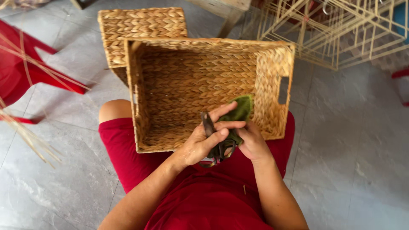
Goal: The person wipes the exterior and interior surfaces of a woven basket using a green cloth. They rotate the basket to access different sides and occasionally use scissors to trim loose fibers. The person handles multiple baskets, moving them between the lap and the floor.
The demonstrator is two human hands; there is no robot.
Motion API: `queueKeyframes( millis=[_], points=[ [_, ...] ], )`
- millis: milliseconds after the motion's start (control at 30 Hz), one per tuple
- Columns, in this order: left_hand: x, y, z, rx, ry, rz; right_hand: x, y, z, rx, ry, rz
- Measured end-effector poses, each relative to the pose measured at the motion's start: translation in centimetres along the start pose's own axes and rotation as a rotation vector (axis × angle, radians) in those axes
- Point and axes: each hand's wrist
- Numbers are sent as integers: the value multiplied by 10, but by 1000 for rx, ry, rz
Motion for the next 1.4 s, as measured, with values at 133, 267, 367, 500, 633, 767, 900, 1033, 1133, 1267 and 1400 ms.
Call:
queueKeyframes(
  millis=[133, 267, 367, 500, 633, 767, 900, 1033, 1133, 1267, 1400],
  points=[
    [-11, 15, -8, -68, 140, -42, -17, 6, -6, -96, -114, -174],
    [-55, 52, -20, -212, 667, -245, -39, 25, 42, -269, -262, -188],
    [-101, 83, -35, -100, 665, -393, -60, 37, 82, -508, -180, -267],
    [-127, 109, -52, -58, 583, -658, -91, 18, 103, -625, -132, -515],
    [-122, 107, -58, -231, 258, -914, -106, -13, 93, -437, 31, -517],
    [-104, 101, -55, -424, 28, -805, -103, -22, 95, -329, 318, -446],
    [-99, 101, -42, -505, 36, -690, -94, -27, 108, -261, 442, -430],
    [-102, 114, -32, -480, -1, -711, -93, -29, 117, -213, 372, -440],
    [-94, 124, -30, -459, 134, -674, -103, -10, 120, -223, 368, -465],
    [-97, 122, -21, -509, 162, -684, -102, 31, 117, -324, 233, -613],
    [-76, 93, -24, -491, 184, -541, -119, 75, 148, -562, 108, -694]
  ],
)
Point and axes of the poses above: each hand's wrist, its own y-axis away from the middle knuckle, its own x-axis out of the palm, z = x × y, and after that the axes turned 8 degrees about -z, right-handed
